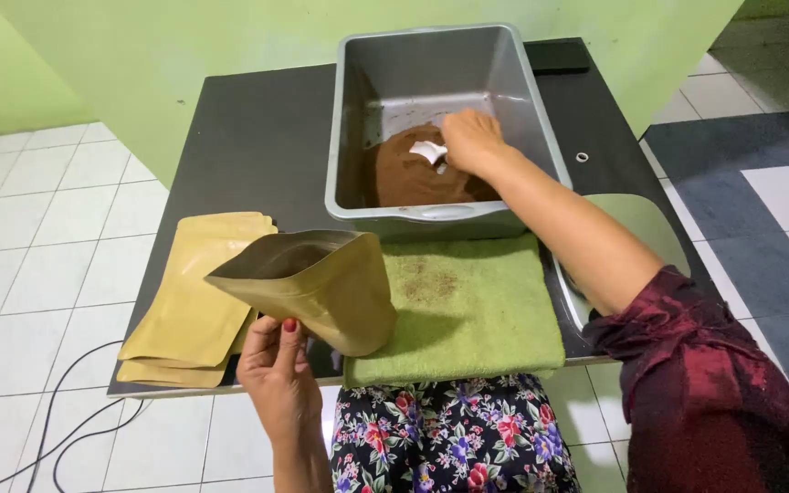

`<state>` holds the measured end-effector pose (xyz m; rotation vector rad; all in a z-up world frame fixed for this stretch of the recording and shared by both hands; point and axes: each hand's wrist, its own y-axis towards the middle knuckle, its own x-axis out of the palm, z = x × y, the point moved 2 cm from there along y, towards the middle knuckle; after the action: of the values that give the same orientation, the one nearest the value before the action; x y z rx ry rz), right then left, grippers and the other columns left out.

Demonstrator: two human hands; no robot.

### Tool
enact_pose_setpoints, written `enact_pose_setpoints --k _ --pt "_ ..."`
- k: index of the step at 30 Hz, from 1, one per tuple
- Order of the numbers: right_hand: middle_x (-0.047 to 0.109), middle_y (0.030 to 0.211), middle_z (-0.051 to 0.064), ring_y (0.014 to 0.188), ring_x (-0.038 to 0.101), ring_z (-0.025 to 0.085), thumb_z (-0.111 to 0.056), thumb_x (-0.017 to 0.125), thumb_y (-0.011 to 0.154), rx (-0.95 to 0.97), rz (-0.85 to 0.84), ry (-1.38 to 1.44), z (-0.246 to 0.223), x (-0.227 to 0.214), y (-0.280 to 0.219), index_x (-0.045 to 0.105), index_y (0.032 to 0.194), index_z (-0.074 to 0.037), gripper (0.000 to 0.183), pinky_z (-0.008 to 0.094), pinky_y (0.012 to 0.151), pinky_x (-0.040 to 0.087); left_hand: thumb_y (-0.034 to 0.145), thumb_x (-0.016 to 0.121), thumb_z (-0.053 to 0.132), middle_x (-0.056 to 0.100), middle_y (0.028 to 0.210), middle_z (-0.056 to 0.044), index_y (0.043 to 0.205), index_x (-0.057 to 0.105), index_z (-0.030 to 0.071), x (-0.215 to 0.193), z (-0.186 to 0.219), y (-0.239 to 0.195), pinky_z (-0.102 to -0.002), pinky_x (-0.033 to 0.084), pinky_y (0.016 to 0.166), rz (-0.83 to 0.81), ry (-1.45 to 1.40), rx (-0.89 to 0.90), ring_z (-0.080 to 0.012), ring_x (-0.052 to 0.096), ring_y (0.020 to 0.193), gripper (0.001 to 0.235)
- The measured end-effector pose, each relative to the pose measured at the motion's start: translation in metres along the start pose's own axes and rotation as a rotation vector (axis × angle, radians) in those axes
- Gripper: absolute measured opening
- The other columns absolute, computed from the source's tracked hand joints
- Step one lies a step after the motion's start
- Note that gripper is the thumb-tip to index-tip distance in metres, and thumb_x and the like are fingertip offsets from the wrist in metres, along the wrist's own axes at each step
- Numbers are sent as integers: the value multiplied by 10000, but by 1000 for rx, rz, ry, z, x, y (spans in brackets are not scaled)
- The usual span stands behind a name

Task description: Scooping coffee powder from a container into a paper pouch and weighing it on a digital scale to reach a precise amount.

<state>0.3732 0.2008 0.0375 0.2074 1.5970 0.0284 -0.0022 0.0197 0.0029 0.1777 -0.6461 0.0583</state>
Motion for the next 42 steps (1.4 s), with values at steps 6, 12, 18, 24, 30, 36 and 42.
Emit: enact_pose_setpoints --k 6,12,18,24,30,36,42 --pt "753 796 110 798 688 263 -39 718 805 116 -187 242 11 0 -2 820 834 -53 107 418 1002 419 943 676 -17 703 938 -88 1070 666 -29 7 -11 2 -205 512 773 -37 -45 -46 -98 623 794 128" --pt "726 727 79 643 592 146 32 594 862 254 -152 577 12 -47 -31 807 864 -42 225 289 640 459 942 682 -13 707 941 -98 1091 673 -48 15 -32 6 -203 507 754 -67 -26 -114 -106 629 795 154" --pt "744 730 38 951 710 386 -108 616 796 150 8 390 36 -79 -54 794 780 -213 207 467 876 531 931 728 48 695 833 -46 1003 721 15 53 -46 8 -276 538 776 -7 156 -106 -120 642 799 79" --pt "700 699 26 589 526 130 19 580 887 166 32 461 25 -150 -90 816 939 -108 273 288 553 377 926 705 16 713 920 -86 1029 722 -39 57 -51 15 -235 495 782 -104 188 -152 -116 609 815 118" --pt "722 767 71 640 580 145 79 564 880 5 73 492 17 -193 -125 799 1013 -49 299 277 587 424 928 715 24 710 885 -62 990 732 -25 60 -45 12 -225 496 745 -108 204 -135 -95 597 787 81" --pt "718 776 90 636 561 154 88 582 899 -13 19 516 -6 -224 -152 801 1062 -46 305 276 576 396 932 719 42 703 875 -58 977 726 -22 63 -41 12 -232 495 742 -95 224 -130 -97 592 783 78" --pt "727 747 114 605 566 162 87 596 893 -13 -41 552 -32 -237 -168 815 1031 -47 292 271 527 380 925 716 25 714 891 -73 994 732 -33 64 -41 12 -239 505 765 -100 210 -128 -107 605 800 92"
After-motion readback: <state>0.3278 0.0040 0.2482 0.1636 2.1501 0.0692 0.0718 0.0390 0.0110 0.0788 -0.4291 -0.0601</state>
